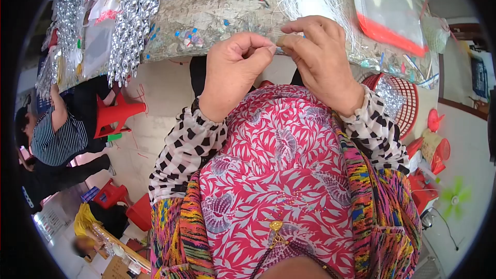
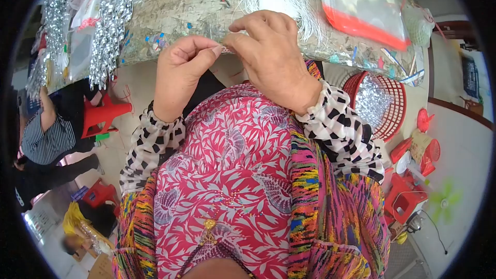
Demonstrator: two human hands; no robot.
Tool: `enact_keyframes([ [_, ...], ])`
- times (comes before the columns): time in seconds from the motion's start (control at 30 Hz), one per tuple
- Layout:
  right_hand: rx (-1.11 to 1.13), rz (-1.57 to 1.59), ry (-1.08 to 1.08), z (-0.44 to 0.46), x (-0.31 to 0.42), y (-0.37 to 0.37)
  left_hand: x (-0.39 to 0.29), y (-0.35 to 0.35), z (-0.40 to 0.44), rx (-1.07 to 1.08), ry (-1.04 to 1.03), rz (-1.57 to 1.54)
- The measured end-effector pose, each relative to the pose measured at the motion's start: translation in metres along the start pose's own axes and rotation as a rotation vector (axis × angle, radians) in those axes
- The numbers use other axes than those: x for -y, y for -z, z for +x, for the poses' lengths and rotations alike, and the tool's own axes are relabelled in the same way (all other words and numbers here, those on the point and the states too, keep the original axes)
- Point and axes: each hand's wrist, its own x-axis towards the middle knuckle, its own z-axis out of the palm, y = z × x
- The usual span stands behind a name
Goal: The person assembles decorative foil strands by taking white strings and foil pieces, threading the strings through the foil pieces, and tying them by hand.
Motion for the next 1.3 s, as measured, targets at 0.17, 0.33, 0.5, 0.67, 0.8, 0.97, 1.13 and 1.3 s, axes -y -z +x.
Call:
enact_keyframes([
  [0.17, 0.103, 0.157, -0.041, -0.001, -0.003, 0.0, 0.0, 0.002, 0.0, 0.033, -0.056, 0.113],
  [0.33, 0.276, 0.512, -0.204, -0.007, -0.01, -0.001, 0.002, 0.007, 0.002, 0.104, -0.042, 0.158],
  [0.5, 0.379, 1.295, -0.616, -0.013, -0.008, -0.002, 0.002, 0.016, 0.006, 0.168, -0.116, 0.277],
  [0.67, 0.276, 1.73, -0.735, -0.008, -0.003, 0.016, 0.003, 0.027, 0.012, 0.258, 0.137, -0.075],
  [0.8, 0.139, 1.914, -0.664, -0.008, -0.005, 0.017, 0.006, 0.024, 0.011, 0.261, 0.14, -0.151],
  [0.97, 0.011, 1.558, -0.701, -0.002, 0.001, 0.007, 0.004, 0.016, 0.006, 0.162, 0.194, -0.182],
  [1.13, 0.118, 0.841, -0.326, -0.013, 0.0, -0.013, 0.01, 0.015, 0.0, 0.108, 0.18, -0.153],
  [1.3, 0.198, 0.158, 0.084, -0.01, 0.006, -0.008, 0.007, 0.014, -0.002, 0.118, 0.243, -0.184],
])
